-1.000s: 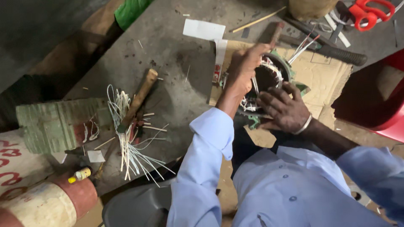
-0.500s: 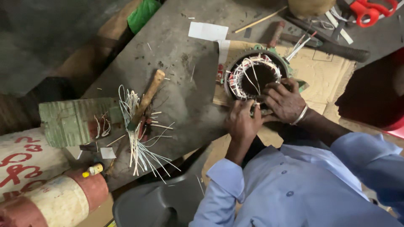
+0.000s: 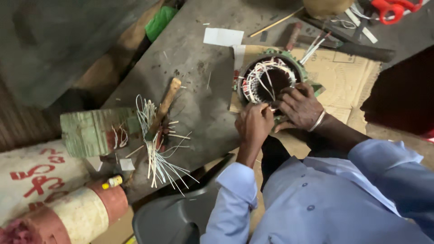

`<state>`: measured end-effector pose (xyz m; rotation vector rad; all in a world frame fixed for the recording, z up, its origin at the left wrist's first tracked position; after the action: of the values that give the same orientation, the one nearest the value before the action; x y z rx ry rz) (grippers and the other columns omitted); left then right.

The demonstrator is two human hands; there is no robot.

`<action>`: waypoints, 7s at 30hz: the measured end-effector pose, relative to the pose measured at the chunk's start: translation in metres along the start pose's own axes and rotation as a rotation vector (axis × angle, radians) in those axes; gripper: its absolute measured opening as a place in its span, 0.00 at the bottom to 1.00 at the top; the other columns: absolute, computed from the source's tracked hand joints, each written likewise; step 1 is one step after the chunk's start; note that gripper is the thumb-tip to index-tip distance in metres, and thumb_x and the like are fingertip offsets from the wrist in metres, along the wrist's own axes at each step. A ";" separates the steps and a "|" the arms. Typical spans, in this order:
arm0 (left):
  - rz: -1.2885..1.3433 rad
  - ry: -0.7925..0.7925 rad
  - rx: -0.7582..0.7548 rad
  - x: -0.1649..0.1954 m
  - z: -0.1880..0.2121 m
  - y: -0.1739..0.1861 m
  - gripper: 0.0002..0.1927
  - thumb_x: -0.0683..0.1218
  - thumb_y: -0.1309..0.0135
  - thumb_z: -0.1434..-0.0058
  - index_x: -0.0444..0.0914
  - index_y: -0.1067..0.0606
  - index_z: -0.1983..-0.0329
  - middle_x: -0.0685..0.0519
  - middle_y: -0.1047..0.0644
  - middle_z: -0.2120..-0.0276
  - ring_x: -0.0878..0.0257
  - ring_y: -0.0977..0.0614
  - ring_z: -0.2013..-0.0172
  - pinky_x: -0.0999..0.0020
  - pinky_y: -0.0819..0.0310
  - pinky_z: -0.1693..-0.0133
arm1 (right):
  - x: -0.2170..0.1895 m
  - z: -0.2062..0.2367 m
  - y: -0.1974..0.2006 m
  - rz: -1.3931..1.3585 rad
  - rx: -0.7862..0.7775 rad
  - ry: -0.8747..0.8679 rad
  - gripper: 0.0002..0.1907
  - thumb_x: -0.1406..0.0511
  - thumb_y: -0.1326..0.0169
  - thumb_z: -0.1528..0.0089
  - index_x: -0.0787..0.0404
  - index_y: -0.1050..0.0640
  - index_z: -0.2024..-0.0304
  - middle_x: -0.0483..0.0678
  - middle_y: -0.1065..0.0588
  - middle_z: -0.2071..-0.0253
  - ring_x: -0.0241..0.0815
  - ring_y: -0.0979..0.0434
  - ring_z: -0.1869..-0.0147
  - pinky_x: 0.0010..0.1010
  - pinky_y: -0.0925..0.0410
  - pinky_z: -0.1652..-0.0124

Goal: The person uses a hammer and a metal rod to tap and adjust white insulating strips inside the stator slots of an electric motor. They repeatedly insert the rod, tap it with the hammer, and reposition the strips by hand to secure them within the stator.

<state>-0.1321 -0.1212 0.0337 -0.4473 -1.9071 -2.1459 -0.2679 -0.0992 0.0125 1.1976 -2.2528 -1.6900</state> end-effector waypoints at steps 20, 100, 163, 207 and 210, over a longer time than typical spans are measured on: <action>-0.388 -0.114 -0.524 -0.008 -0.055 -0.053 0.12 0.51 0.37 0.48 0.41 0.18 0.63 0.45 0.18 0.63 0.49 0.16 0.58 0.54 0.24 0.57 | -0.002 0.003 -0.005 0.046 0.030 -0.001 0.43 0.34 0.48 0.49 0.61 0.22 0.51 0.53 0.24 0.51 0.52 0.27 0.40 0.52 0.42 0.39; 0.336 -0.369 0.131 0.007 -0.051 0.057 0.09 0.48 0.41 0.33 0.43 0.23 0.52 0.48 0.21 0.57 0.48 0.17 0.57 0.56 0.23 0.56 | -0.024 -0.002 -0.003 -0.006 0.093 -0.315 0.35 0.39 0.38 0.47 0.55 0.20 0.49 0.48 0.25 0.49 0.54 0.31 0.35 0.55 0.48 0.33; 1.706 0.624 -0.327 -0.063 0.076 0.003 0.08 0.50 0.44 0.29 0.43 0.29 0.55 0.62 0.28 0.65 0.73 0.27 0.68 0.73 0.33 0.64 | -0.026 -0.002 -0.004 0.008 0.173 -0.302 0.34 0.38 0.42 0.42 0.58 0.20 0.51 0.49 0.24 0.51 0.51 0.29 0.36 0.53 0.49 0.31; 0.222 -0.123 0.025 -0.034 0.004 0.037 0.07 0.49 0.42 0.38 0.44 0.17 0.60 0.48 0.18 0.65 0.48 0.16 0.66 0.54 0.24 0.63 | -0.034 -0.003 -0.012 0.051 0.052 -0.350 0.29 0.45 0.39 0.43 0.53 0.21 0.46 0.46 0.25 0.45 0.53 0.32 0.33 0.57 0.52 0.31; 0.154 -0.058 0.051 -0.039 0.021 0.016 0.08 0.50 0.43 0.38 0.44 0.17 0.61 0.49 0.18 0.65 0.47 0.17 0.67 0.52 0.24 0.64 | -0.034 -0.002 -0.013 0.016 0.087 -0.340 0.29 0.46 0.40 0.42 0.54 0.22 0.45 0.46 0.25 0.45 0.51 0.31 0.34 0.57 0.52 0.31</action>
<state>-0.0883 -0.1033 0.0363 -0.6311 -1.8863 -2.0031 -0.2364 -0.0805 0.0150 0.9638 -2.5407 -1.9350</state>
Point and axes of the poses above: each hand's wrist, its own z-axis away from the middle knuckle, its own y-axis out of the back of the hand, x = y × z, the point moved 7 cm from there along -z, towards the middle knuckle
